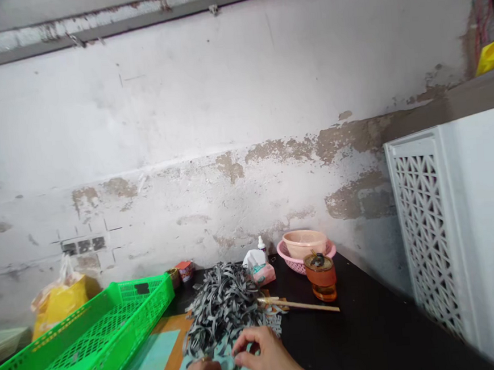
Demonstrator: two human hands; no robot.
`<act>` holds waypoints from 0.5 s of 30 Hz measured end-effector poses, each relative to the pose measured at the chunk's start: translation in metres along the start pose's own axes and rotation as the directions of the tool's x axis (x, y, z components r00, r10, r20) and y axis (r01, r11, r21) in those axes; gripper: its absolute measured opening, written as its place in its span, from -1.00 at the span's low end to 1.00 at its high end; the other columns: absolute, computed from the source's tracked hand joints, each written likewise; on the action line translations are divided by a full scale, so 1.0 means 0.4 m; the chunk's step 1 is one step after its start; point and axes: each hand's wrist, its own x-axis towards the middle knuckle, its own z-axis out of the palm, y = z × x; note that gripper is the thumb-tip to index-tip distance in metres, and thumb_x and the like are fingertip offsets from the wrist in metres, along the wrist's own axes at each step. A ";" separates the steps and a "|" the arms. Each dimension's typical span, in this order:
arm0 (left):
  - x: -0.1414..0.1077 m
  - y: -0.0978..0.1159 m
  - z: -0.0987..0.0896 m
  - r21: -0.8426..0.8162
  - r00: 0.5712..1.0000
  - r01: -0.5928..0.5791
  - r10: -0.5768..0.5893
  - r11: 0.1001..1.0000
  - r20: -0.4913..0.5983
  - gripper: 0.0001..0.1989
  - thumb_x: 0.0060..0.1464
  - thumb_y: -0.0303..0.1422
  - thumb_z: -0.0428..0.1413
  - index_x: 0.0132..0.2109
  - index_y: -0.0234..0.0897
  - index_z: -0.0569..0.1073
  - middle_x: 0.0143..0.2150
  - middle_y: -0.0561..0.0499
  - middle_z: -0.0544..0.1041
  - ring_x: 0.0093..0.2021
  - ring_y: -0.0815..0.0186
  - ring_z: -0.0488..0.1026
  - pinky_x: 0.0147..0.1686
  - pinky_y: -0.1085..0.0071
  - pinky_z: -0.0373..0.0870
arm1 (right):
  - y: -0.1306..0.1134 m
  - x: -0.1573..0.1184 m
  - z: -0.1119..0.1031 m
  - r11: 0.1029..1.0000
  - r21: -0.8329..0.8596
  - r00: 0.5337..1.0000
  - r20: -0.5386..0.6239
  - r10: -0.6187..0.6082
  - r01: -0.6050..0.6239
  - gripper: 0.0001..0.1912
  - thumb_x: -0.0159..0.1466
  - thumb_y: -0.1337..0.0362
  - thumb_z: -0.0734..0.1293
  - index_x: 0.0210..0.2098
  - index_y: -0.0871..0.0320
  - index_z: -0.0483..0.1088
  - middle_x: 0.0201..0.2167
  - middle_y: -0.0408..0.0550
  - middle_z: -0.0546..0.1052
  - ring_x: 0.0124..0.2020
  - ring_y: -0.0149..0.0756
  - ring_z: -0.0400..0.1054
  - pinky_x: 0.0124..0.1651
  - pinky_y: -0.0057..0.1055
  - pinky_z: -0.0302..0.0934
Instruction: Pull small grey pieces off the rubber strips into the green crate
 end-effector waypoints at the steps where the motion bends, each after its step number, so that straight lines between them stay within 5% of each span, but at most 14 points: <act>1: 0.002 0.008 0.003 -0.060 1.000 0.004 -0.005 0.998 -0.016 -0.91 -0.40 -0.47 0.22 -0.62 -0.28 0.43 -0.63 0.14 0.38 -0.48 0.30 0.28 -0.42 0.42 0.13 | 0.002 0.001 0.000 1.000 0.005 1.000 0.004 0.002 -0.002 -0.90 0.03 0.37 0.38 -0.44 0.15 0.55 -0.42 -0.13 0.59 -0.31 -0.27 0.40 -0.27 -0.44 0.14; 11: 0.022 0.035 0.018 -0.468 0.986 -0.157 0.112 0.869 -0.122 -0.82 -0.22 -0.27 0.17 -0.49 -0.29 0.38 -0.58 0.10 0.35 -0.54 0.37 0.23 -0.50 0.45 0.11 | 0.023 0.020 0.000 0.980 0.195 0.999 0.030 0.022 -0.028 -0.87 0.01 0.37 0.36 -0.42 0.19 0.54 -0.48 -0.13 0.54 -0.42 -0.33 0.34 -0.36 -0.46 0.11; 15: 0.002 0.042 0.016 -0.207 0.959 -0.225 0.179 0.952 -0.219 -0.92 -0.12 -0.42 0.13 -0.40 -0.31 0.51 -0.42 -0.03 0.51 -0.39 0.25 0.36 -0.36 0.41 0.20 | 0.026 0.024 -0.002 0.973 0.232 0.999 0.033 0.017 -0.024 -0.88 0.01 0.36 0.36 -0.44 0.20 0.53 -0.53 -0.15 0.51 -0.49 -0.40 0.29 -0.39 -0.47 0.09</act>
